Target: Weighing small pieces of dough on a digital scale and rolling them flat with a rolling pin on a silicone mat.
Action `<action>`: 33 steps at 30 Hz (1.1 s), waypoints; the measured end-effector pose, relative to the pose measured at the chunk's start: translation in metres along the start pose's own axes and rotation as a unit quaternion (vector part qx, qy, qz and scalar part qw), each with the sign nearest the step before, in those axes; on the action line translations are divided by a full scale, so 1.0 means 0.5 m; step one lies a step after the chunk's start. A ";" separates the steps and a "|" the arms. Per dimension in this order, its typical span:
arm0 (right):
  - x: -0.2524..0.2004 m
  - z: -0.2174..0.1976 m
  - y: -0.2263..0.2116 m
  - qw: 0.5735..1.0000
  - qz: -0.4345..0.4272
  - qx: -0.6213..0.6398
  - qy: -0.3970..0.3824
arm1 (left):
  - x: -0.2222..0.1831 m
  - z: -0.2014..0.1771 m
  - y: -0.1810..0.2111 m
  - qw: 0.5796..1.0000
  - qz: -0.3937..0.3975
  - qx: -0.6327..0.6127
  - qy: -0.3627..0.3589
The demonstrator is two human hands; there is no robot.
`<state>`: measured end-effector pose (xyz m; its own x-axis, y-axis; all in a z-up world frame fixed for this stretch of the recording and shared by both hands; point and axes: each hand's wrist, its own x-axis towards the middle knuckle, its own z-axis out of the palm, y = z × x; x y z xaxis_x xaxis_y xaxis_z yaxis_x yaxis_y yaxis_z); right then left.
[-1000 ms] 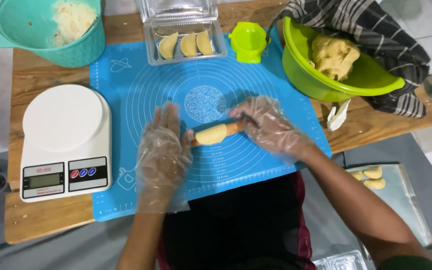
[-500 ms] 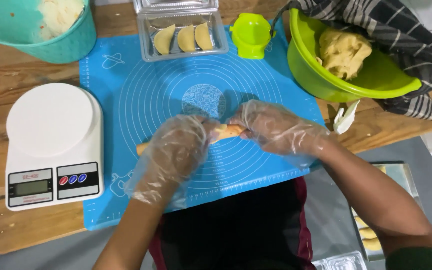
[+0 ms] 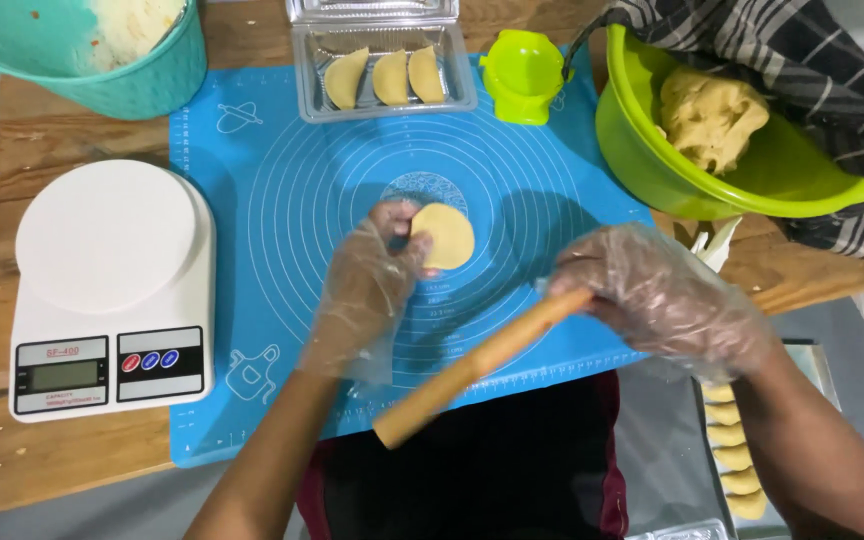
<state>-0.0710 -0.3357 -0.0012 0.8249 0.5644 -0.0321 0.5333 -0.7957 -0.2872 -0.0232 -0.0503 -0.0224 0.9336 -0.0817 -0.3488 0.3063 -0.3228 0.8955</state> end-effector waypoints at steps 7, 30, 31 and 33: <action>0.000 0.000 0.006 0.984 0.094 0.139 0.053 | -0.057 -0.096 0.069 0.939 -0.054 0.338 -0.018; 0.173 0.021 -0.088 0.969 0.223 0.108 -0.012 | 0.022 -0.052 0.022 0.821 0.071 0.566 0.026; 0.169 0.045 -0.070 0.979 0.181 0.089 0.033 | 0.020 -0.053 0.025 0.821 0.072 0.566 0.023; 0.177 0.047 -0.059 0.985 0.136 0.066 0.084 | 0.018 -0.058 0.039 0.820 0.077 0.567 0.024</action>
<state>-0.0180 -0.2571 -0.0179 0.9594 0.2803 0.0302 0.2675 -0.8709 -0.4122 -0.0032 -0.0298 0.0000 0.9598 -0.1748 -0.2196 -0.1593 -0.9834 0.0863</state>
